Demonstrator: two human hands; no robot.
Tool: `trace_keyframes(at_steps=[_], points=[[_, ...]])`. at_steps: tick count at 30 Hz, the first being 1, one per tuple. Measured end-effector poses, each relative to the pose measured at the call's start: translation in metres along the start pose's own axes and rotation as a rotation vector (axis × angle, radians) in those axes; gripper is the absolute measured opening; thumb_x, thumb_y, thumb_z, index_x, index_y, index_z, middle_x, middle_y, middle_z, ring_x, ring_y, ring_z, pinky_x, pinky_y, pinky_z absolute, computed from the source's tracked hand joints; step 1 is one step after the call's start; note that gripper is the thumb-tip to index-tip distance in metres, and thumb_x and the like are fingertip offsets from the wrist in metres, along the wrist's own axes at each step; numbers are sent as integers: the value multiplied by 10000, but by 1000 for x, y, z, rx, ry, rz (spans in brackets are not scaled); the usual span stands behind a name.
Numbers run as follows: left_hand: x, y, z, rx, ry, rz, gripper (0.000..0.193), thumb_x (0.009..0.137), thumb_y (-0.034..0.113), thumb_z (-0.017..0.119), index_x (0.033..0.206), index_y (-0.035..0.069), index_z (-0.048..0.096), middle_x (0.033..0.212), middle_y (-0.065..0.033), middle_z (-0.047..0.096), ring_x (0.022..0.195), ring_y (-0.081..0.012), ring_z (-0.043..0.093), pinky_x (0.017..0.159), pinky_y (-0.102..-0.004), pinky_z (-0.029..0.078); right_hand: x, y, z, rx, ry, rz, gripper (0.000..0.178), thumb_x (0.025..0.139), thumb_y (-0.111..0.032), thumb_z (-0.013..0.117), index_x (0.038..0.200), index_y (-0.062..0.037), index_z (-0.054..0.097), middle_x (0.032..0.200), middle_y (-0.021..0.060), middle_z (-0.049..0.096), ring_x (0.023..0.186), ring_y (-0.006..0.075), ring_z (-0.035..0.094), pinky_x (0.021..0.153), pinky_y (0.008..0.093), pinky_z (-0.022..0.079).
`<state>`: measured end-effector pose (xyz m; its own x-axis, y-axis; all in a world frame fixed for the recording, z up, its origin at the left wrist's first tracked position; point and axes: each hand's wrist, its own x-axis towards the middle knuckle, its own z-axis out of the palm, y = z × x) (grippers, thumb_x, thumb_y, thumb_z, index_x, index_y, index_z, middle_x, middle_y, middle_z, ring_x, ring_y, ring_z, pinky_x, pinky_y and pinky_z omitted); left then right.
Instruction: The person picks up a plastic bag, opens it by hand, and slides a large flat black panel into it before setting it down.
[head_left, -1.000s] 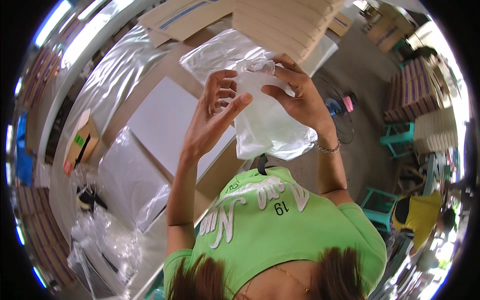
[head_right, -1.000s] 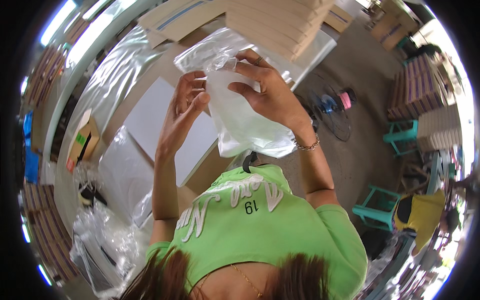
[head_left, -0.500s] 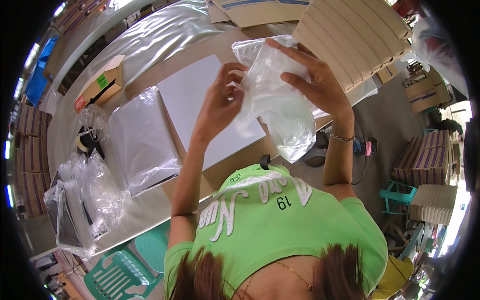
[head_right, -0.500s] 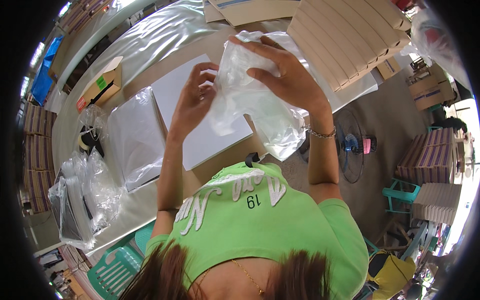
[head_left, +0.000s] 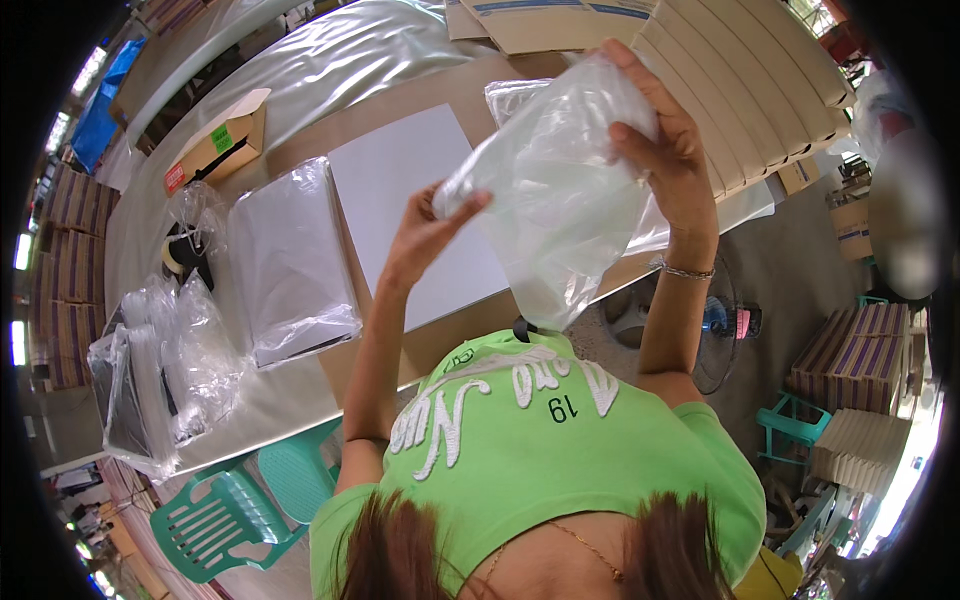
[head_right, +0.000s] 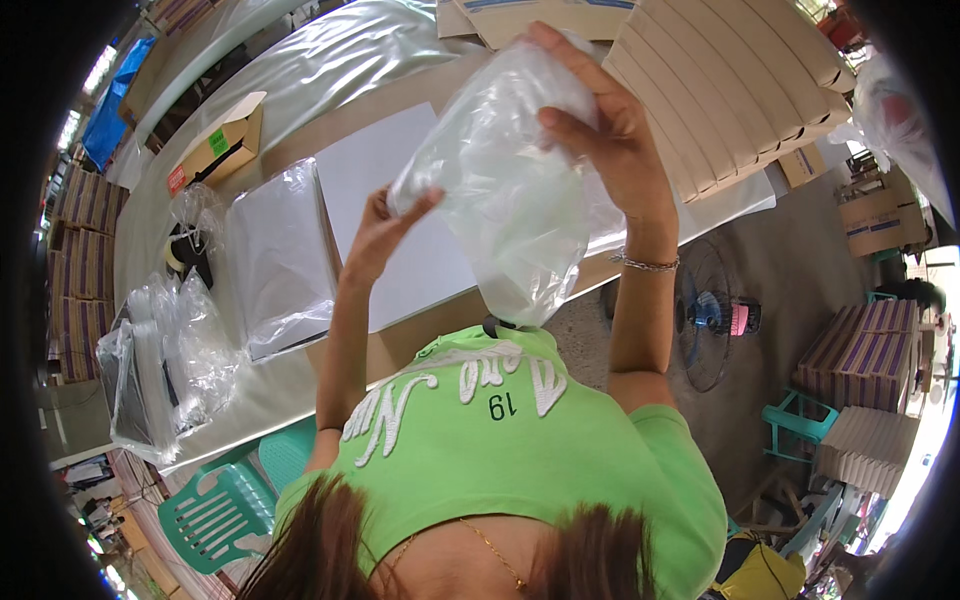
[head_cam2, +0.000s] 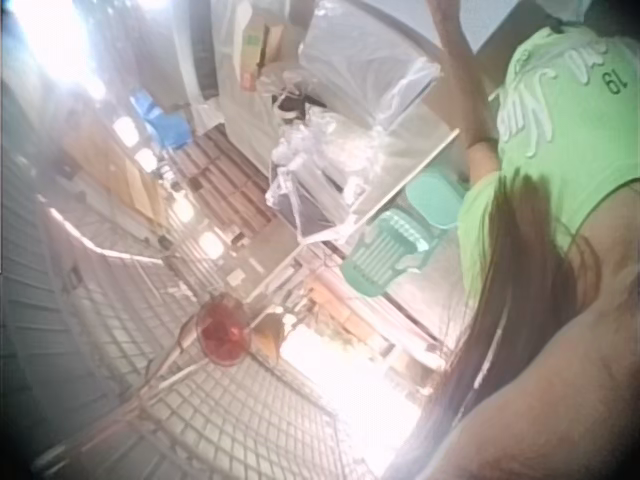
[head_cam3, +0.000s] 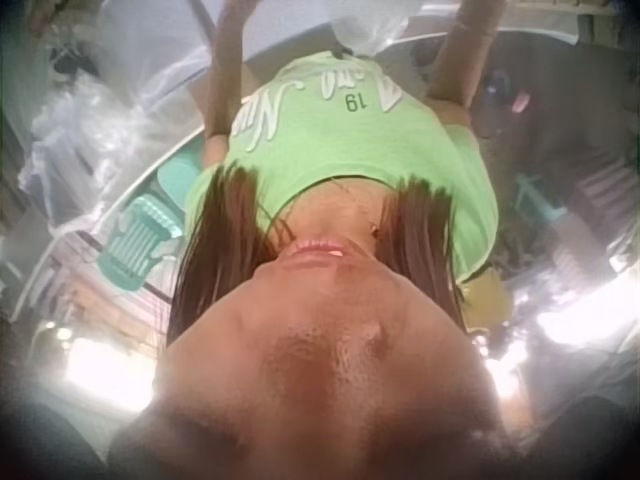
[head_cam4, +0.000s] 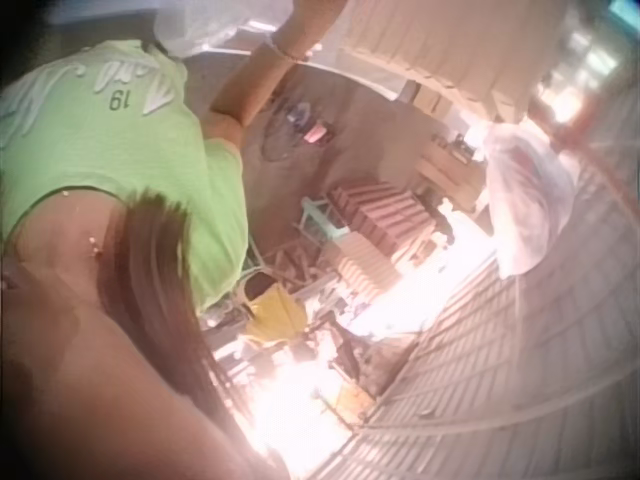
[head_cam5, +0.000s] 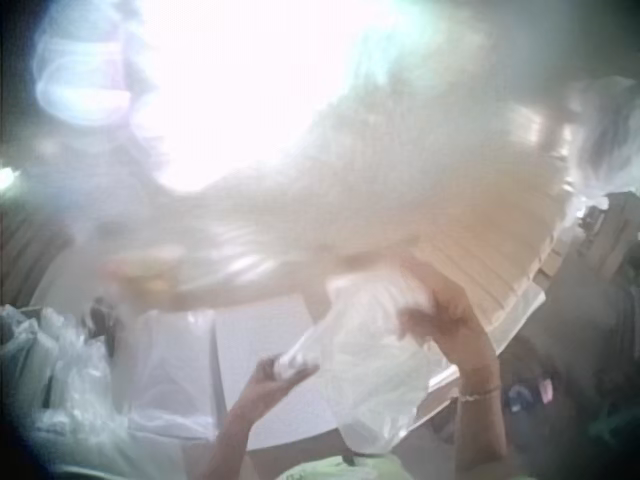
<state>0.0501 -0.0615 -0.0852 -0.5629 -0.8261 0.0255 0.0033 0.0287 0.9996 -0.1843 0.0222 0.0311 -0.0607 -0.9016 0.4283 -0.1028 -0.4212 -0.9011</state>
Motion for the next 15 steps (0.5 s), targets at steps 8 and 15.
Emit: trace_keyframes(at_steps=[8,15], points=[[16,76,11,471,51,233,326,805,290,670,948,1,626,725,-29,616,649,-77,546,616,-243,452,-9,14,3,-1069,135,-330,740,701,-288,724,1350,-245,370,1398,108,309,1302,274,227,990,425,317],[23,76,43,16,73,441,673,674,246,793,1186,18,420,1002,-73,570,904,-153,542,764,-280,468,24,29,22,-901,-1,-406,290,751,-253,694,864,5,624,658,123,585,608,214,550,672,325,438]])
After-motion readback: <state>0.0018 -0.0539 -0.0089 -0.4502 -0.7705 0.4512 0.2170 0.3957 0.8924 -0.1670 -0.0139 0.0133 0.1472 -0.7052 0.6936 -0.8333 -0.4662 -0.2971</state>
